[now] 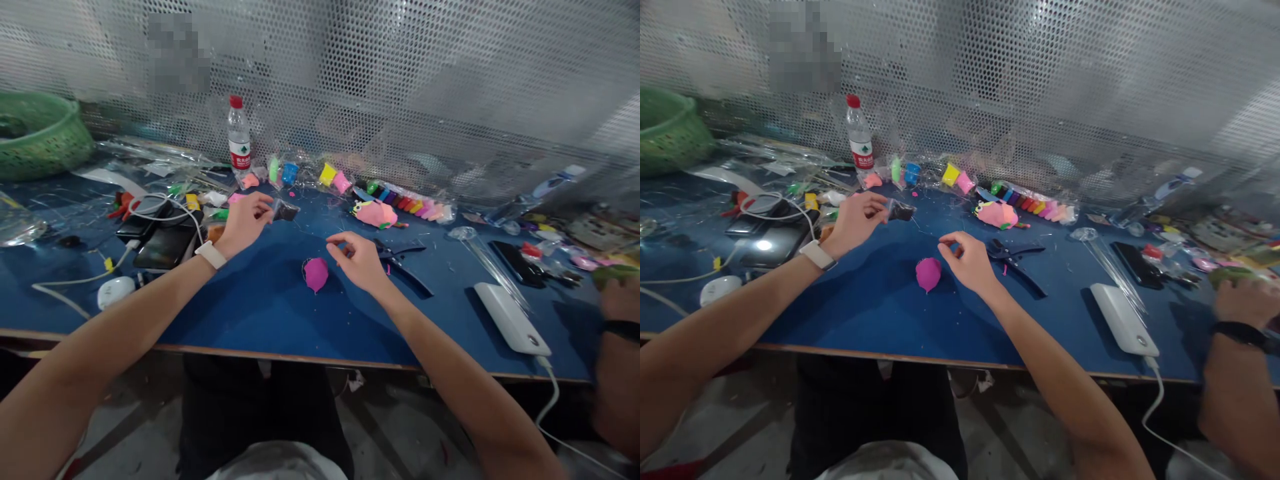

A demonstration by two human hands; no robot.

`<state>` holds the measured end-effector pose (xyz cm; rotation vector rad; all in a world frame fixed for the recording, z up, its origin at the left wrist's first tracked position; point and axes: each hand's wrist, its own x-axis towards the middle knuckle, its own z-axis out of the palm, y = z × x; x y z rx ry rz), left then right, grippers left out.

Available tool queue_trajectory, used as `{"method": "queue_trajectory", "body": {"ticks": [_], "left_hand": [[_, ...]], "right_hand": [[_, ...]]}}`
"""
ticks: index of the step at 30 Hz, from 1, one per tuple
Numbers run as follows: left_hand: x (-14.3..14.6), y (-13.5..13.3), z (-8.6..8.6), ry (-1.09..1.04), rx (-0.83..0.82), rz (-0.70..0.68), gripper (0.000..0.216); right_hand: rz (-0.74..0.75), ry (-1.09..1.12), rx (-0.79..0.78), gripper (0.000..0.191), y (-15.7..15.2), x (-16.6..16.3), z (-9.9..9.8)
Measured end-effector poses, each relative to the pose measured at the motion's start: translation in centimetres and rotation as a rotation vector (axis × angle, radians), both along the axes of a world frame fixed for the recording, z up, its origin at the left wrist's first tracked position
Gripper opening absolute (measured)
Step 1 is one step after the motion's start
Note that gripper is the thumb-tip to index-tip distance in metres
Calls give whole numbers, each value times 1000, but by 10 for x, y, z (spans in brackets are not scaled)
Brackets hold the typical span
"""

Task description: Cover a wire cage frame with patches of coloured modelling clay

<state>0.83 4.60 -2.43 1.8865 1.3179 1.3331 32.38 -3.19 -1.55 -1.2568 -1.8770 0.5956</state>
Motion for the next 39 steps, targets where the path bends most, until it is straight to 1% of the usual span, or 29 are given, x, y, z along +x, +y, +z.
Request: {"method": "queue_trajectory", "body": {"ticks": [2, 4, 5, 7, 9, 11, 12, 15, 18, 23, 27, 29, 32, 33, 35, 37, 39], "left_hand": [[9, -8, -2, -82, -38, -63, 23], [16, -14, -3, -141, -78, -109, 22], [19, -18, -4, -176, -103, -132, 20], [25, -24, -4, -262, -162, -178, 18], [30, -29, -5, -351, -225, -218, 22], [33, -33, -6, -420, -281, -239, 29], [33, -34, -8, -446, -301, -239, 32], [35, -34, -11, -509, -329, -203, 40], [35, -33, -12, -556, -349, -172, 45], [36, -34, -13, -551, -365, -177, 45], [36, -35, -14, -497, -348, -199, 45], [37, -36, -15, -464, -327, -207, 45], [38, -39, -16, -394, -251, -224, 42], [38, -40, -16, -362, -215, -226, 40], [38, -42, -16, -295, -146, -226, 34], [39, -43, -16, -239, -96, -225, 29], [39, -45, -16, -222, -79, -236, 27]], "right_hand": [[44, -54, 39, 23, 4, -3, 3], [66, -99, 91, 28, 11, -8, 6], [74, -114, 119, 34, 15, -10, 7], [109, -125, 153, 55, 25, -17, 8], [176, -124, 135, 72, 38, -25, 8], [230, -125, 111, 79, 51, -34, 7], [245, -127, 116, 78, 57, -38, 7], [300, -148, 173, 68, 68, -48, 6], [351, -183, 199, 64, 70, -53, 4], [315, -189, 204, 63, 63, -53, 0], [311, -172, 155, 63, 58, -54, 2], [287, -106, 99, 50, 55, -57, 6], [195, 8, 26, 22, 49, -62, 10], [163, 24, 25, 19, 47, -63, 11], [140, 21, 37, 26, 44, -65, 12], [176, 1, 29, 34, 42, -66, 13], [225, 0, 0, 35, 42, -64, 13]]}}
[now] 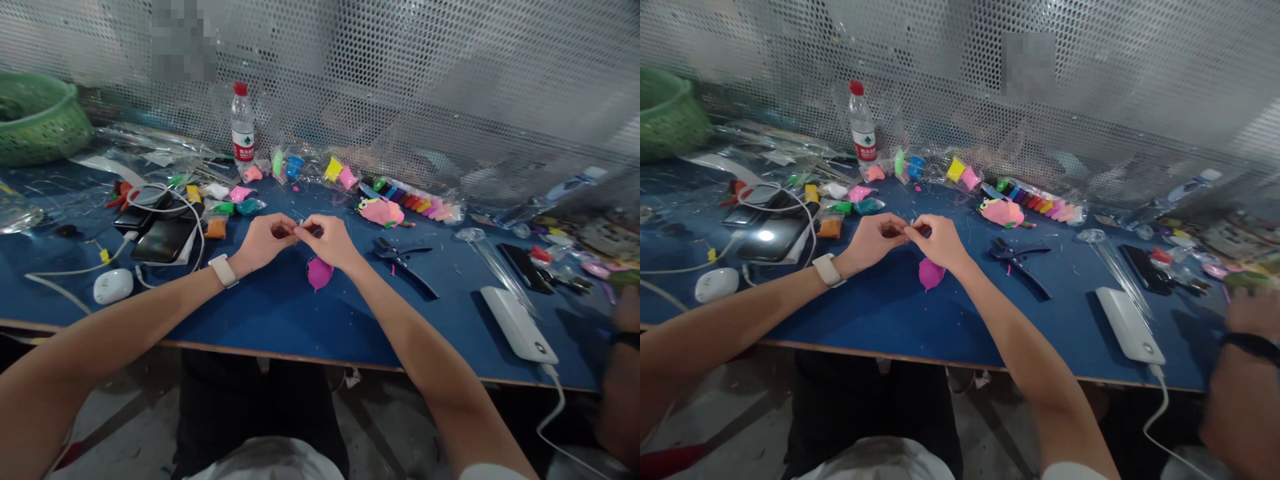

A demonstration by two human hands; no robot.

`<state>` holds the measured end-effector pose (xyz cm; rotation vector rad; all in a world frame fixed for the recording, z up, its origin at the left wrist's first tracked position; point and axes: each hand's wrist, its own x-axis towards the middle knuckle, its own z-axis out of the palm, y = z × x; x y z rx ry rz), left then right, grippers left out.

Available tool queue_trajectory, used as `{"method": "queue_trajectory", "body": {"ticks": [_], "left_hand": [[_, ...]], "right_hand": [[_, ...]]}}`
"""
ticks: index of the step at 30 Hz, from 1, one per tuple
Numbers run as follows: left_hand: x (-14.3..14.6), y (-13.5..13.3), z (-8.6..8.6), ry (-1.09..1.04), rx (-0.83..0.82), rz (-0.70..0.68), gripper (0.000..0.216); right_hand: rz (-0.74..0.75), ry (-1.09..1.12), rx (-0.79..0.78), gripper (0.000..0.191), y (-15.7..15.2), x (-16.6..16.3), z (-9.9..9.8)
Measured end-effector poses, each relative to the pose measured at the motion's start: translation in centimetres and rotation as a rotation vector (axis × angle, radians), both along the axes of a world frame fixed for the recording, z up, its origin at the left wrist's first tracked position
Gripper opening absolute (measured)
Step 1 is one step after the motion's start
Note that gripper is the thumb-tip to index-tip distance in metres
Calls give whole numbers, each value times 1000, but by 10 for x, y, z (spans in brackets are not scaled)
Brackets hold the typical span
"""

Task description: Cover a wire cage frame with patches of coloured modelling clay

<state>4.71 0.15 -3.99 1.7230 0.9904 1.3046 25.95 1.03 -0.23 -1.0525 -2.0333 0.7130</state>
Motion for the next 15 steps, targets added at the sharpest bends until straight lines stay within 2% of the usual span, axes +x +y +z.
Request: {"method": "queue_trajectory", "body": {"ticks": [5, 8, 12, 15], "left_hand": [[1, -2, 3, -47, -46, -61, 25], [2, -3, 5, -28, -39, -110, 21], [1, -6, 7, 60, 69, -125, 15], [0, -8, 7, 141, 157, -121, 22]], "right_hand": [[84, 27, -30, 24, 0, 6, 2], [86, 20, 41, 17, -3, 6, 3], [95, -65, 176, 15, -8, 1, 4], [90, -134, 205, 17, -11, -2, 4]]}}
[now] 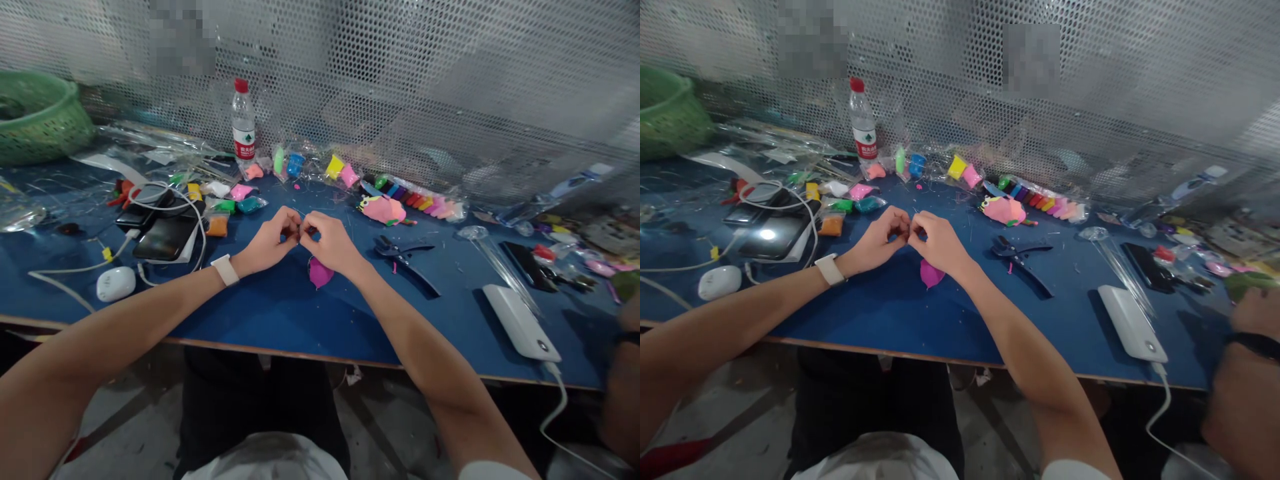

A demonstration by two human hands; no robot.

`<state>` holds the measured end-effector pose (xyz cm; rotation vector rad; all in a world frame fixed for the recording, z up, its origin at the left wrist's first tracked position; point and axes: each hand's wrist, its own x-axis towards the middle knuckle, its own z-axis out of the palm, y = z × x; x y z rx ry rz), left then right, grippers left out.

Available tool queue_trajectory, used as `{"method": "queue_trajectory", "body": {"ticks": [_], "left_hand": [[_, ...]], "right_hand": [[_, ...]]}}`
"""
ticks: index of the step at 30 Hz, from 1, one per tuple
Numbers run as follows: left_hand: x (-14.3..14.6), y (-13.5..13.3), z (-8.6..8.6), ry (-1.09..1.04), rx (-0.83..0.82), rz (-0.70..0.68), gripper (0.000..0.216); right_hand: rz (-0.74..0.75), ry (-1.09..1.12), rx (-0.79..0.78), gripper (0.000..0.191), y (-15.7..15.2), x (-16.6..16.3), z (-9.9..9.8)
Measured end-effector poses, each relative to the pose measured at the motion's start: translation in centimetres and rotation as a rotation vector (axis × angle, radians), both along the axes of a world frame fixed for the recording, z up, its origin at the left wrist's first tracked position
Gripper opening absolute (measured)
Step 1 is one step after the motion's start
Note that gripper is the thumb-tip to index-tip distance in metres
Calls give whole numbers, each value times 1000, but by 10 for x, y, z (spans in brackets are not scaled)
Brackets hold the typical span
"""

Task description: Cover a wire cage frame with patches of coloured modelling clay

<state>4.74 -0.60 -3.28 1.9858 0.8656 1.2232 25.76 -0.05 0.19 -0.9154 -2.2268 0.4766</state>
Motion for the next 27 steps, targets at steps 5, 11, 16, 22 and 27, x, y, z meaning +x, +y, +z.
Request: {"method": "queue_trajectory", "body": {"ticks": [5, 11, 16, 22, 27], "left_hand": [[2, -1, 0, 22, 24, -41, 25], [3, 0, 1, -52, -42, -116, 26], [2, 1, 1, -78, -101, -150, 30], [1, 1, 4, -81, -90, -172, 27], [-1, 2, 6, -59, -109, -209, 26]], "right_hand": [[-8, -51, 9, 20, -1, -1, 2], [44, -60, 2, 18, 0, 0, 5], [88, -19, -15, 16, 1, 1, 5], [95, 16, -31, 17, 2, 2, 3], [71, 49, -57, 15, 1, 3, 2]]}}
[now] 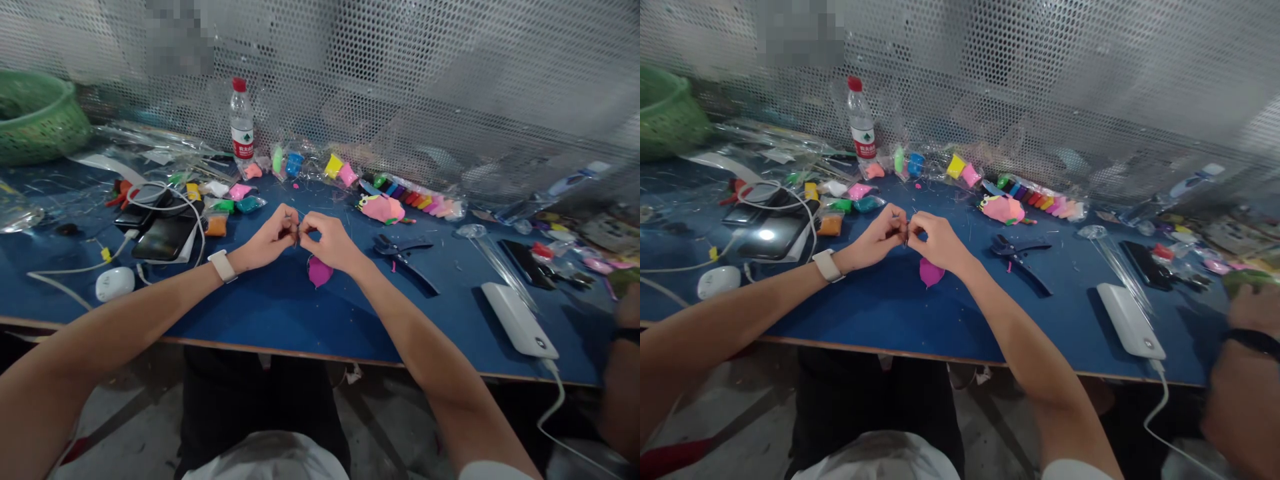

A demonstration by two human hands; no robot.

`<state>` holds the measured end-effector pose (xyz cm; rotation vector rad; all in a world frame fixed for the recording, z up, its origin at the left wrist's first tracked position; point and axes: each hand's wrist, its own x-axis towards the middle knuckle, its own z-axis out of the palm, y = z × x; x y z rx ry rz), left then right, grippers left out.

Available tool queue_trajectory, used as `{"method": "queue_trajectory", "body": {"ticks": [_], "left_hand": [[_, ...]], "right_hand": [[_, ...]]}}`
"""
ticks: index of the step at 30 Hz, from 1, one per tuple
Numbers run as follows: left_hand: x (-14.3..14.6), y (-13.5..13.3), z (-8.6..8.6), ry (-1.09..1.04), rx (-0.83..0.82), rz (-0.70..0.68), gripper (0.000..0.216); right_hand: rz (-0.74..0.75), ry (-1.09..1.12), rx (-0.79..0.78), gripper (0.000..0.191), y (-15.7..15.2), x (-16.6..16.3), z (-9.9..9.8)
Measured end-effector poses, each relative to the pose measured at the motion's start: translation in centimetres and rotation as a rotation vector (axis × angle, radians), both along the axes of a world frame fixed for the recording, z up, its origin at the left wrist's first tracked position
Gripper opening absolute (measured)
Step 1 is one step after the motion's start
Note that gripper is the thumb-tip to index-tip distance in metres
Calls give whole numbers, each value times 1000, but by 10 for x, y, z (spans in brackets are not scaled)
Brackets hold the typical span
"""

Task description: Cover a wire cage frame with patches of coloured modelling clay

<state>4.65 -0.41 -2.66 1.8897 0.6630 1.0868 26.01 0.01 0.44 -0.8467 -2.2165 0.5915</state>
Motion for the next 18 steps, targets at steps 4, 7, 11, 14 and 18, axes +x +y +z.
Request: {"method": "queue_trajectory", "body": {"ticks": [4, 7, 11, 14, 18], "left_hand": [[-1, -2, -2, 80, 110, 108, 23], [-1, -4, -3, 94, 158, 161, 22], [-1, -5, -2, 93, 169, 155, 25], [-1, -5, -1, 48, 103, 115, 32], [0, -5, 2, -15, -34, -2, 32]], "right_hand": [[-63, 12, 7, 16, -2, -2, -2], [-77, -38, 28, 26, -3, -2, -1], [-19, -91, 39, 27, -2, 0, 1], [41, -97, 13, 26, -1, 1, 1], [97, -82, -41, 30, 1, 5, 0]]}}
